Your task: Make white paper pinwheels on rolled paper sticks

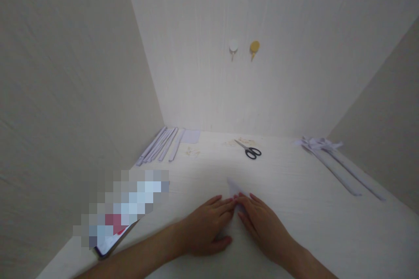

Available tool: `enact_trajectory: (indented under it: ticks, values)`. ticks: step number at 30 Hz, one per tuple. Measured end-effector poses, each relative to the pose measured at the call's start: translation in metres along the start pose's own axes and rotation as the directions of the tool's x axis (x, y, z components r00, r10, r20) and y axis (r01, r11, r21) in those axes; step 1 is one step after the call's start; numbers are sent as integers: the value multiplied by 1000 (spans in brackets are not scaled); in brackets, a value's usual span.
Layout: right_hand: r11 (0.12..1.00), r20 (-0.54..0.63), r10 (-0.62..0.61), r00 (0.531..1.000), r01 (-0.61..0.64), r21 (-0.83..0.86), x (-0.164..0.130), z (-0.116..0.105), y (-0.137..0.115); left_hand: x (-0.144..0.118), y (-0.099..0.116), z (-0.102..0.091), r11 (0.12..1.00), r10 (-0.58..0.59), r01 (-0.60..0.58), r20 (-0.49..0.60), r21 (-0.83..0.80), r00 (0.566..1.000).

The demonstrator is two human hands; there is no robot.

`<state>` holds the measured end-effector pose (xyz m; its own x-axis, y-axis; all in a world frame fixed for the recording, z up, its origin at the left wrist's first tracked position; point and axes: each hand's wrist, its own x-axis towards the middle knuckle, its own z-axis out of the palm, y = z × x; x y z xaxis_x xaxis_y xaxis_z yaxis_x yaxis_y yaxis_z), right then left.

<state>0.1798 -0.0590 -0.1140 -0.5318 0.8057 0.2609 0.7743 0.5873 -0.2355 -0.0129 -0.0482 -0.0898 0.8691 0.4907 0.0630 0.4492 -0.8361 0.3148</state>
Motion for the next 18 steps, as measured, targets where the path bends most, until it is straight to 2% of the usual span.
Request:
enact_trajectory:
  ticks: [6, 10, 14, 18]
  values:
    - [998, -49, 51, 997, -54, -44, 9, -2, -12, 3, 0, 4, 999, -8, 9, -25, 34, 1000]
    - [999, 37, 1, 999, 1, -44, 18, -3, -14, 5, 3, 4, 999, -16, 18, -42, 44, 999]
    - [996, 118, -68, 991, 74, -50, 22, 4, -1, 3, 6, 1, 999, -6, 8, -32, 52, 999]
    - [996, 149, -61, 987, 70, -61, 22, 10, 10, 1, 6, 1, 999, -11, 11, -6, 45, 1000]
